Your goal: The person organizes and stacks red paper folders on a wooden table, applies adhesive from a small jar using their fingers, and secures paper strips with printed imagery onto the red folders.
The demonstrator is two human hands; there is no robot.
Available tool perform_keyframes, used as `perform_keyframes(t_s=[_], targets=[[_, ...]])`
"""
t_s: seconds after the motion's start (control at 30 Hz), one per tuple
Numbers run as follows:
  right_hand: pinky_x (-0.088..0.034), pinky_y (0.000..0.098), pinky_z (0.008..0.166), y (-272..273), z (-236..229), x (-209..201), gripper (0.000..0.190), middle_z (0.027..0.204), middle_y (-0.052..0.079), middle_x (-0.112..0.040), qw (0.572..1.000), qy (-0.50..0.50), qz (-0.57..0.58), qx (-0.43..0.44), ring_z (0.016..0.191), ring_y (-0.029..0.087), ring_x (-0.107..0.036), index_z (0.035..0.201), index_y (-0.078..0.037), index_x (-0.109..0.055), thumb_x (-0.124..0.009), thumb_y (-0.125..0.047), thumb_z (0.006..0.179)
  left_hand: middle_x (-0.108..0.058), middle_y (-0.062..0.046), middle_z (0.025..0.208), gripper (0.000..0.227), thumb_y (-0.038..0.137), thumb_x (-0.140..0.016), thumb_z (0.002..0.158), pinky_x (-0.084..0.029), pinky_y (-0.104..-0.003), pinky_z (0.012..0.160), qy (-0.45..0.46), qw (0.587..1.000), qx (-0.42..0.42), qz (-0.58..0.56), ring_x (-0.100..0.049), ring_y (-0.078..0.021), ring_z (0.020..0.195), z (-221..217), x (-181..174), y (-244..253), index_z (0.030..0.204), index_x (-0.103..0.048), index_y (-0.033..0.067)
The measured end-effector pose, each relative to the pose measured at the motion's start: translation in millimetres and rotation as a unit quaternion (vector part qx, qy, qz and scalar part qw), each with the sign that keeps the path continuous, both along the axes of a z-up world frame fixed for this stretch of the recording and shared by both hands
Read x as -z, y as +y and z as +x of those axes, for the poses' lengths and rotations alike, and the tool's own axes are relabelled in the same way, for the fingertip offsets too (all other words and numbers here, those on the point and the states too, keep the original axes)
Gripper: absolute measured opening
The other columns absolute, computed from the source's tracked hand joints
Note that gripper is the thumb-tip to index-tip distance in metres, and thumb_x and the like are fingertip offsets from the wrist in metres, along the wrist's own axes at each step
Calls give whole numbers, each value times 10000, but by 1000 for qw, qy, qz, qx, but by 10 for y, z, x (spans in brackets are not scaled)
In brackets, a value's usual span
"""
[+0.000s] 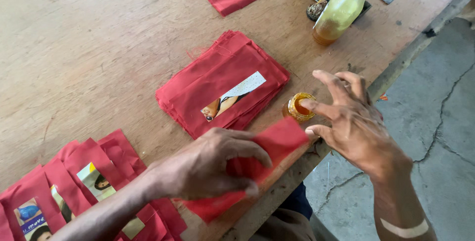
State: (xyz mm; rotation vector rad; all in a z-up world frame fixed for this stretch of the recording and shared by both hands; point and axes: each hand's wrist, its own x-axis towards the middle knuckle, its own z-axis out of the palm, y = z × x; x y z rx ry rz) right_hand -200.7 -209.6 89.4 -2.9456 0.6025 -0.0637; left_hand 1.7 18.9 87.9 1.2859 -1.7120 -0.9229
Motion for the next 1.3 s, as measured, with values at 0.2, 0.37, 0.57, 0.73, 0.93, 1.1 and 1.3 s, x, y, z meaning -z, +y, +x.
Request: perform_keyframes(t_s=[0.2,0.37,0.57,0.73,0.93,1.1,1.3], targets=[[-362,465,1168,-104,100,95,500,1503,36,-423,999,29,2,-36,1362,319,-350,1092,-231,-778,-888,-117,617,-722,-102,1139,448,158,-854,767,-556,-383,950,44,998,-43,35,-710,-257,1099,-22,95,-66,1177,-696,68],[-381,502,1176,-19,-186,130,603,1555,133,-438,975,-189,7,-116,1412,381,-371,1249,-139,-651,-877,-80,693,-714,-93,1165,509,100,-841,727,-548,-396,924,-33,988,-120,86,-683,-270,1102,1,461,-123,1209,-676,86],[-435,505,1120,129,-197,1,613,1533,134,-469,974,-185,-57,-121,1383,370,-388,1197,-178,-596,-883,-102,661,-680,-90,1215,492,50,-780,762,-567,-402,903,-68,987,-109,94,-689,-282,1105,49,619,-150,1238,-659,87],[-502,372,918,556,-570,-282,594,1386,143,-506,945,-325,-25,19,1214,279,-473,1259,-164,-539,-862,-74,768,-659,-139,1182,580,75,-863,693,-540,-432,944,-90,990,-97,46,-653,-328,1120,36,681,-181,1231,-646,64],[-656,293,646,786,-712,232,794,819,4,-712,905,-149,398,7,686,83,-688,1521,-110,-436,-792,-212,819,-659,-134,1227,610,71,-853,675,-546,-427,945,-99,989,-93,61,-653,-324,1135,23,722,-175,1242,-630,73],[-513,320,568,767,-620,478,1118,580,22,-624,842,86,518,125,540,111,-515,1689,-344,-120,-792,-333,795,-637,-169,1240,646,75,-887,648,-519,-453,943,-118,988,-97,-9,-615,-365,1179,28,715,-184,1246,-642,50],[-494,333,564,820,-496,339,1089,581,44,-600,817,196,494,223,521,146,-484,1623,-402,-49,-814,-343,851,-655,-115,1172,624,60,-858,670,-555,-409,907,-86,990,-98,60,-664,-305,1103,32,683,-158,1251,-629,60]])
